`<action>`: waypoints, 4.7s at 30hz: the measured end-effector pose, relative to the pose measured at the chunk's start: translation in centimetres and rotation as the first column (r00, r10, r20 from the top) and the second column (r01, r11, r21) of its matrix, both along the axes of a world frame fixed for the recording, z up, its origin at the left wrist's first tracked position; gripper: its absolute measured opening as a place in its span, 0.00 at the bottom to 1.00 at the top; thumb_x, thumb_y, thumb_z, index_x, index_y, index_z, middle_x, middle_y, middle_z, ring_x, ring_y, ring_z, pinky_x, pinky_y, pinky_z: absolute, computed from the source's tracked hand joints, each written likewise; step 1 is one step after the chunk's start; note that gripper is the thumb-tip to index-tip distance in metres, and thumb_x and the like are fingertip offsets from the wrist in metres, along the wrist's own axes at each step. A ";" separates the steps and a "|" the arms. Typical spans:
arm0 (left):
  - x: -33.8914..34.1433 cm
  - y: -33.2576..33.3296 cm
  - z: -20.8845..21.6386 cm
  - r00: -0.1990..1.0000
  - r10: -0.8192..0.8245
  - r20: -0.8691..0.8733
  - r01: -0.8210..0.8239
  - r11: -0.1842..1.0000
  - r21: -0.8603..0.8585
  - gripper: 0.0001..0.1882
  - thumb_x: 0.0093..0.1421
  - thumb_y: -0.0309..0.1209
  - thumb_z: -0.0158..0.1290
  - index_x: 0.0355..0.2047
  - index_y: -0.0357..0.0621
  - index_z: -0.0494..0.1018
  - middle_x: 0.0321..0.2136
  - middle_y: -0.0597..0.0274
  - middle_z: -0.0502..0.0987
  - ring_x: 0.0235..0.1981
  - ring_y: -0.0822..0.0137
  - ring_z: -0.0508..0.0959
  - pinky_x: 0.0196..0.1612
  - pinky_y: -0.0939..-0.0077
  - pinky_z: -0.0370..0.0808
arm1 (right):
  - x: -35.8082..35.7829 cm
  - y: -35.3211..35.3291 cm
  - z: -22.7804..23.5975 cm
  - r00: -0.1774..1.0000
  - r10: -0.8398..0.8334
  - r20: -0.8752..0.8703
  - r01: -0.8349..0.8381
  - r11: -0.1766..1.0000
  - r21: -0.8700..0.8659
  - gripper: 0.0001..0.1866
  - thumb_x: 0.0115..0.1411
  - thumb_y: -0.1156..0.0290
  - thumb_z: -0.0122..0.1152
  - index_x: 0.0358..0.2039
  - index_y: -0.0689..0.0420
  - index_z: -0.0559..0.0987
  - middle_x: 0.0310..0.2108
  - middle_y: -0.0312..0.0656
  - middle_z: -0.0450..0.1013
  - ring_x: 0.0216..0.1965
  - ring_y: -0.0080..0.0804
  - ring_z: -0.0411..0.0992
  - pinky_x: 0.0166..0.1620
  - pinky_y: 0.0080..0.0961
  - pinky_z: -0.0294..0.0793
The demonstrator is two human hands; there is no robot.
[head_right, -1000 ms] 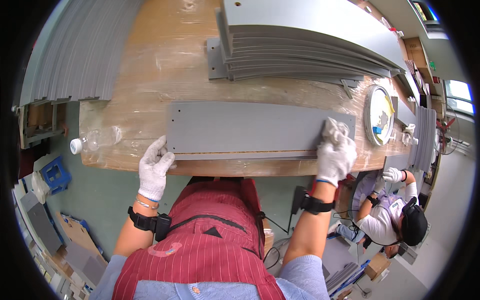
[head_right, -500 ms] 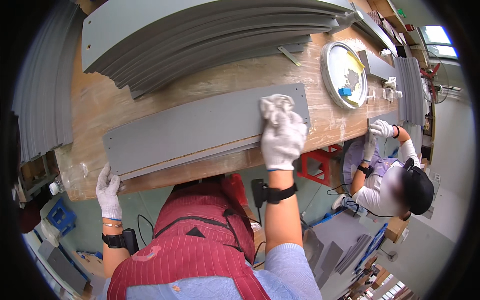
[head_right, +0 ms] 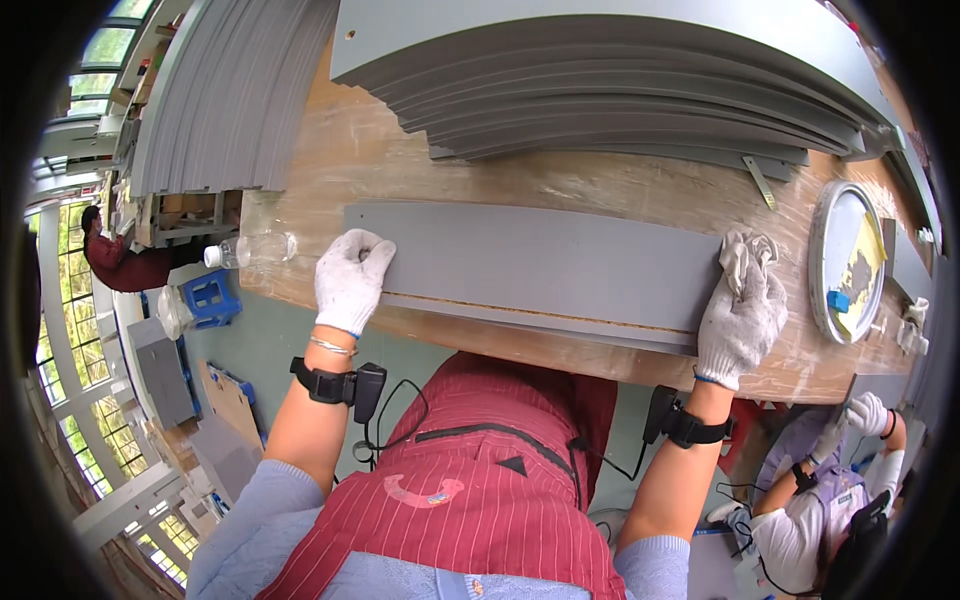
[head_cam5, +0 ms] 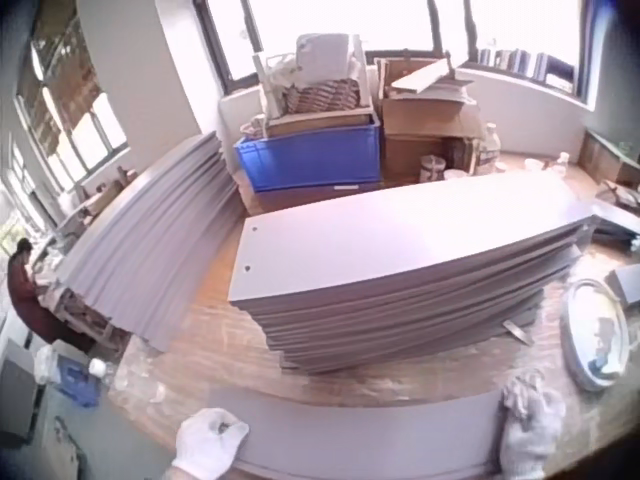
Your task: The person smooths the edges of a grey metal panel using a blue sanding block and wipes the surface with a white cloth. The person repeats this process on multiple panels, stacking the finished ones on the table.
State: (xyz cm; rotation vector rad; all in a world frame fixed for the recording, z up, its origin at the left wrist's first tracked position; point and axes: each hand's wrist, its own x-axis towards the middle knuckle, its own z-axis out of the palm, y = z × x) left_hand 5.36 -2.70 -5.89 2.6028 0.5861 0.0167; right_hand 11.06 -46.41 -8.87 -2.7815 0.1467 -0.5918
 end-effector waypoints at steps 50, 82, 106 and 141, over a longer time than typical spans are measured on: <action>5.0 -31.3 -0.2 0.720 -0.690 -0.070 0.681 0.722 -0.119 0.10 0.57 0.40 0.55 0.29 0.48 0.78 0.31 0.54 0.80 0.35 0.49 0.80 0.40 0.53 0.77 | -0.1 -4.1 1.5 0.989 0.131 -0.063 -0.002 0.446 0.895 0.17 0.57 0.76 0.65 0.48 0.62 0.82 0.47 0.43 0.80 0.49 0.30 0.77 0.53 0.24 0.74; -5.1 7.0 -2.9 0.897 0.388 -0.212 -0.418 0.590 -0.690 0.14 0.63 0.36 0.60 0.48 0.46 0.79 0.36 0.72 0.82 0.32 0.80 0.77 0.33 0.83 0.74 | -4.0 19.2 2.3 0.931 0.355 -0.087 -0.353 0.935 0.039 0.22 0.55 0.69 0.67 0.51 0.54 0.77 0.36 0.50 0.74 0.35 0.50 0.73 0.36 0.42 0.74; -4.3 8.9 -3.9 0.956 0.221 -0.195 -0.294 0.736 -0.610 0.09 0.65 0.34 0.57 0.43 0.46 0.77 0.31 0.73 0.77 0.27 0.81 0.74 0.25 0.86 0.70 | -5.1 21.9 4.9 0.908 0.410 -0.088 -0.395 0.906 0.150 0.15 0.48 0.68 0.67 0.39 0.51 0.79 0.41 0.46 0.74 0.37 0.45 0.73 0.39 0.42 0.73; -6.7 18.0 -8.0 0.521 0.577 -0.629 -0.851 0.290 -0.438 0.19 0.65 0.56 0.53 0.51 0.64 0.74 0.42 0.80 0.77 0.39 0.74 0.73 0.36 0.72 0.65 | 4.2 -28.6 0.2 0.864 -0.467 -0.185 0.427 0.877 -0.219 0.28 0.51 0.53 0.73 0.50 0.53 0.82 0.43 0.50 0.79 0.49 0.49 0.75 0.53 0.45 0.72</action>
